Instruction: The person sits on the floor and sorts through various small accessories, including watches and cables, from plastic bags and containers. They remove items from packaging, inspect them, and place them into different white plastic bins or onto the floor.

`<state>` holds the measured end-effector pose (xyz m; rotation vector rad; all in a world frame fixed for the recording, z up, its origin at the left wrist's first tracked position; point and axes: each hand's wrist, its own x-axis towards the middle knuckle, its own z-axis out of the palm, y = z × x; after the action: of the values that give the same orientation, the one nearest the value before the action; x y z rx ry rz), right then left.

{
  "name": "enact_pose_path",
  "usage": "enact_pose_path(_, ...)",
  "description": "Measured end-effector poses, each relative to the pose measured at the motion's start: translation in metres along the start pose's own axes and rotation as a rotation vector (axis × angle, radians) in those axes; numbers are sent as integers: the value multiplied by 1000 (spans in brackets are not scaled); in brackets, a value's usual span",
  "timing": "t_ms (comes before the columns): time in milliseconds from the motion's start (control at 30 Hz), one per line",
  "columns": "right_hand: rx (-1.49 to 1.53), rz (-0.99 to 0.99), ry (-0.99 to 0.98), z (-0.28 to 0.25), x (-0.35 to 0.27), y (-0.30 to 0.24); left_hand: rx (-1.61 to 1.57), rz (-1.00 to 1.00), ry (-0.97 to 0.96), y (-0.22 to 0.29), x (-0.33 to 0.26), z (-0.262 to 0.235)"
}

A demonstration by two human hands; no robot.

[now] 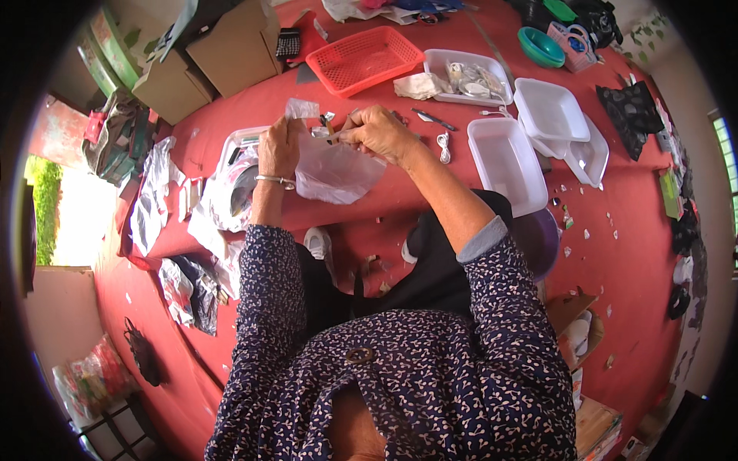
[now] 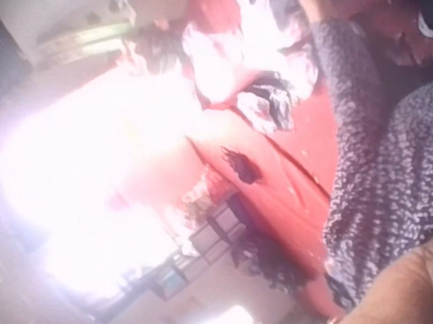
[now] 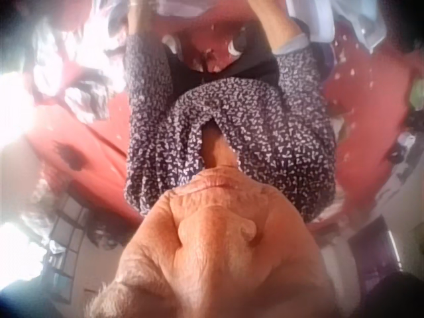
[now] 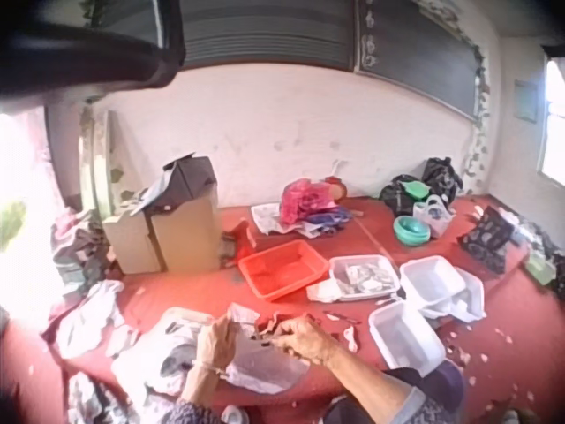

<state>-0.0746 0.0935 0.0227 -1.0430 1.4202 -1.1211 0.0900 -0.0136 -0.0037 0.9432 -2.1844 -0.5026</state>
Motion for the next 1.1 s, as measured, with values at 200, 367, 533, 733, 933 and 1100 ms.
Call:
enact_pose_path(200, -140, -220, 367, -25, -1, 29, 12, 84, -139, 17, 10, 34)
enact_pose_path(367, 276, -291, 680, -56, -1, 35, 242, 216, -177, 3, 3, 31)
enact_pose_path(533, -395, -666, 396, -34, -25, 25, 266, 106, -13, -16, 19, 35)
enact_pose_path(733, -1228, -241, -650, 34, -70, 66, 163, -9, -39, 12, 20, 43)
enact_pose_path(933, -1060, -515, 12, 15, -73, 34, -31, -52, -37, 11, 22, 37)
enact_pose_path(1100, -508, -443, 488, -40, -49, 7, -76, -260, -118, 35, 23, 26)
